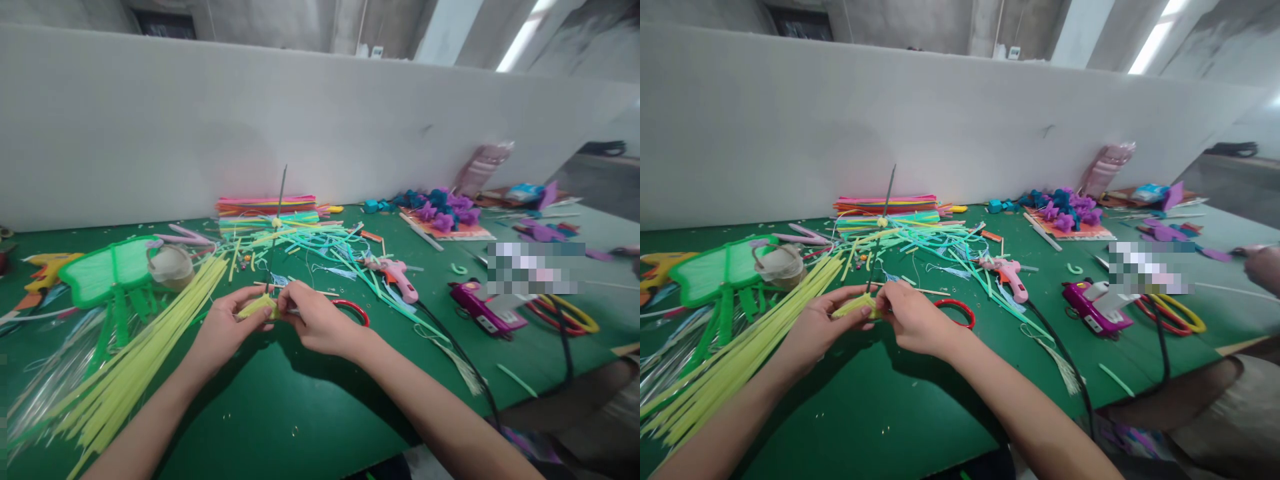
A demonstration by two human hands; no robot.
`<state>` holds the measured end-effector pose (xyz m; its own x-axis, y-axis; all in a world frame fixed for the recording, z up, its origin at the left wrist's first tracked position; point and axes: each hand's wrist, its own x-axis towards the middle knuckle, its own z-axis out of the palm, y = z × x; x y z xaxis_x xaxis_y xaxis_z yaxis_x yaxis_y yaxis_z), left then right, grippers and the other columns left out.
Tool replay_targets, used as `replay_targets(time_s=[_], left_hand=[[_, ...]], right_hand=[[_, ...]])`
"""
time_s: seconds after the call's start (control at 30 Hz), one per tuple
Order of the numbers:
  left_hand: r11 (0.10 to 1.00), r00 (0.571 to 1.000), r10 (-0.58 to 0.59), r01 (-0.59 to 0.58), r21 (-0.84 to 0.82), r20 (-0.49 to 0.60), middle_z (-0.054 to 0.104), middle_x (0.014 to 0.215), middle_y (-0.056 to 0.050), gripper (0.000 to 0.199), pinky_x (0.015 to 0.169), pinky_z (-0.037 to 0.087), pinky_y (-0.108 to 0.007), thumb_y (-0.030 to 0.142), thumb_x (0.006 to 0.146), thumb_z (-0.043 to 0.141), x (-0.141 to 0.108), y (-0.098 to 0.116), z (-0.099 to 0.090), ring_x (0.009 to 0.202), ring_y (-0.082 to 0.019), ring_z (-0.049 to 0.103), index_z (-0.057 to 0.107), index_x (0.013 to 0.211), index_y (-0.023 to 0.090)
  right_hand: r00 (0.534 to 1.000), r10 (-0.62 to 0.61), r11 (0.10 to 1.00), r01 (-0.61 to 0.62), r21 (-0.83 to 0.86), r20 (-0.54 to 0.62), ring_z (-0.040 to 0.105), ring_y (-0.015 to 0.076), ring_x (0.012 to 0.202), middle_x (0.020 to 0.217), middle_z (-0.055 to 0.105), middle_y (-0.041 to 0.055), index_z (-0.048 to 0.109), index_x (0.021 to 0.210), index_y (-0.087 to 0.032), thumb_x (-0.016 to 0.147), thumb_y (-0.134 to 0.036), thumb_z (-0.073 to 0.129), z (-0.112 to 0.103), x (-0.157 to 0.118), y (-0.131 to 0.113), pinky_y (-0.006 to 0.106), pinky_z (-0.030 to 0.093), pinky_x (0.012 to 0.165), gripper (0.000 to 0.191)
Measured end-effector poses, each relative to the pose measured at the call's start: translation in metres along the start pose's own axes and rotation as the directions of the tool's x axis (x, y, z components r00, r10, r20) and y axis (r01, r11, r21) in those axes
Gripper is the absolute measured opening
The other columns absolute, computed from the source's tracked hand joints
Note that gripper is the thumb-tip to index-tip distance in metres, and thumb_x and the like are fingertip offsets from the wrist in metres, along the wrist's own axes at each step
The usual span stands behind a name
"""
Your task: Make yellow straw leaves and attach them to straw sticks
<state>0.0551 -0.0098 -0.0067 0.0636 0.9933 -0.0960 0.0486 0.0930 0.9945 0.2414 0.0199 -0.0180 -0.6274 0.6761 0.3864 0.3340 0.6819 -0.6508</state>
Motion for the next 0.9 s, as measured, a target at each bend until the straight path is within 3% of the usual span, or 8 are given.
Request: replay_targets(time_s=[0.47,0.9], left_hand=[[0.999,1.000,-0.014,0.013,-0.033,-0.008,0.066,0.122,-0.011,0.053,0.075,0.062,-0.034,0.034,0.067,0.079,0.0006,0.0019,-0.0011,0.085,-0.022,0.071,0.065,0.114,0.014],[0.997,0.997,-0.056,0.053,-0.052,-0.049,0.072,0.109,-0.011,0.057,0.077,0.061,-0.037,0.034,0.065,0.080,0.0021,0.0021,-0.0025,0.080,-0.023,0.073,0.064,0.116,0.013]], right_hand=[[1.000,-0.021,1.000,0.021,-0.003,-0.002,0.051,0.0156,0.080,0.089,0.054,0.0043,0.045,0.089,-0.019,0.081,-0.007,0.049,-0.0016,-0.0003,-0.0021,0.028,0.044,0.070,0.016],[0.999,-0.046,0.998,0.045,-0.040,-0.028,0.054,0.0165,0.087,0.095,0.058,0.0065,0.049,0.095,-0.018,0.083,-0.005,0.049,0.0003,-0.0003,0.0001,0.030,0.047,0.075,0.018]])
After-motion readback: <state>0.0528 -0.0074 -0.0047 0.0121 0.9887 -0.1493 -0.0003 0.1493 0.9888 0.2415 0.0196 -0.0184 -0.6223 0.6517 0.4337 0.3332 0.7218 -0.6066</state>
